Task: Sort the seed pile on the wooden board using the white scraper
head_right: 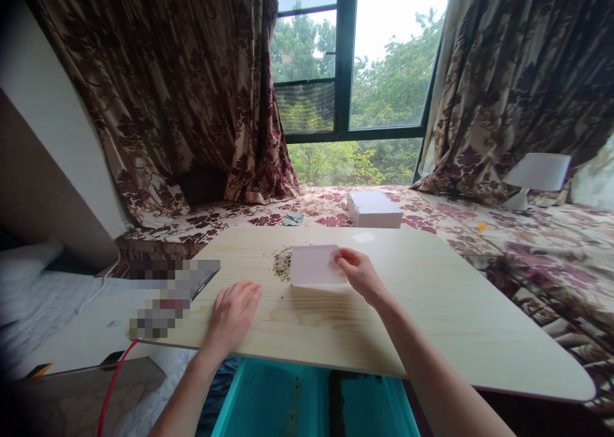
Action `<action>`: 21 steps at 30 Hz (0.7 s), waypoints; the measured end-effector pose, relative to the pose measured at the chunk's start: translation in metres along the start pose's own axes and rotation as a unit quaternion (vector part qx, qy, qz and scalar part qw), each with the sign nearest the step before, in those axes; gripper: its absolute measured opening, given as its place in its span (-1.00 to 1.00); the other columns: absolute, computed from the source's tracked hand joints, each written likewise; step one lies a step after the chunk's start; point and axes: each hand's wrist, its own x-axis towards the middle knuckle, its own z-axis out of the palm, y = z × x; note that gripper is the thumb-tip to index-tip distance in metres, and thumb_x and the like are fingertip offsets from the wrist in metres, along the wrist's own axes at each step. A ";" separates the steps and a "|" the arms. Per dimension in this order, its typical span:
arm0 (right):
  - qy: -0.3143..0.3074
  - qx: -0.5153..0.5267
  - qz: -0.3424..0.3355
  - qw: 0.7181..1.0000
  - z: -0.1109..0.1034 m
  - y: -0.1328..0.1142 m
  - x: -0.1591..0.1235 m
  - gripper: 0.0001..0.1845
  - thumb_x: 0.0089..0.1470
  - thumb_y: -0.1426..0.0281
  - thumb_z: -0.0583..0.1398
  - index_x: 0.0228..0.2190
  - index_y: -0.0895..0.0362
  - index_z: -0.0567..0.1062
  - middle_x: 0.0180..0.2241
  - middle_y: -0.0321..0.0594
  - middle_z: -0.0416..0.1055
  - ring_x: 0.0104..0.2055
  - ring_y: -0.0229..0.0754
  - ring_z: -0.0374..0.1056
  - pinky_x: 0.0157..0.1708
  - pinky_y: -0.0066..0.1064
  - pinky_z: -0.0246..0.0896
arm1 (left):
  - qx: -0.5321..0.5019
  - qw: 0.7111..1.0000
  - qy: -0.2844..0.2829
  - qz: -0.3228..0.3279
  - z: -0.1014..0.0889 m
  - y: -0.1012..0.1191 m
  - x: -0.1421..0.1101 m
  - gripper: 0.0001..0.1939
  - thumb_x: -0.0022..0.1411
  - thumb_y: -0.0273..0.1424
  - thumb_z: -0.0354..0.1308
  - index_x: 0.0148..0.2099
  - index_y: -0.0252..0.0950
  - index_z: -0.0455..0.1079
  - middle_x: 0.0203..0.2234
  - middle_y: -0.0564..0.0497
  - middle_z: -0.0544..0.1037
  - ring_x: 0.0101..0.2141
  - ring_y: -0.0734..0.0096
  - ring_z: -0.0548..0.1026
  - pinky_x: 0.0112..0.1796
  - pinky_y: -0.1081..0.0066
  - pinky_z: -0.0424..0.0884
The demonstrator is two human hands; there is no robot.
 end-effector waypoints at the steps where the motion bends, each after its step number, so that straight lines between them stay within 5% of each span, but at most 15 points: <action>1: 0.001 -0.001 0.000 1.000 0.001 0.001 0.000 -0.69 -0.17 0.20 0.26 -0.39 0.15 0.59 -0.39 -0.14 0.57 -0.41 -0.17 0.41 -0.47 -0.40 0.25 | -0.001 1.000 -0.001 -0.001 0.000 0.000 0.000 -0.68 0.34 -0.26 -0.11 -0.14 -0.16 0.48 -0.10 -0.02 0.56 -0.06 0.25 0.44 0.08 0.13 0.20; 21: 0.009 0.003 -0.022 1.000 0.005 -0.002 0.004 -0.69 -0.14 0.20 0.26 -0.38 0.15 0.60 -0.41 -0.14 0.57 -0.35 -0.11 0.45 -0.36 -0.33 0.32 | -0.002 1.000 -0.005 -0.010 -0.001 0.001 0.000 -0.68 0.34 -0.26 -0.09 -0.14 -0.14 0.49 -0.09 -0.02 0.56 -0.05 0.24 0.45 0.09 0.10 0.19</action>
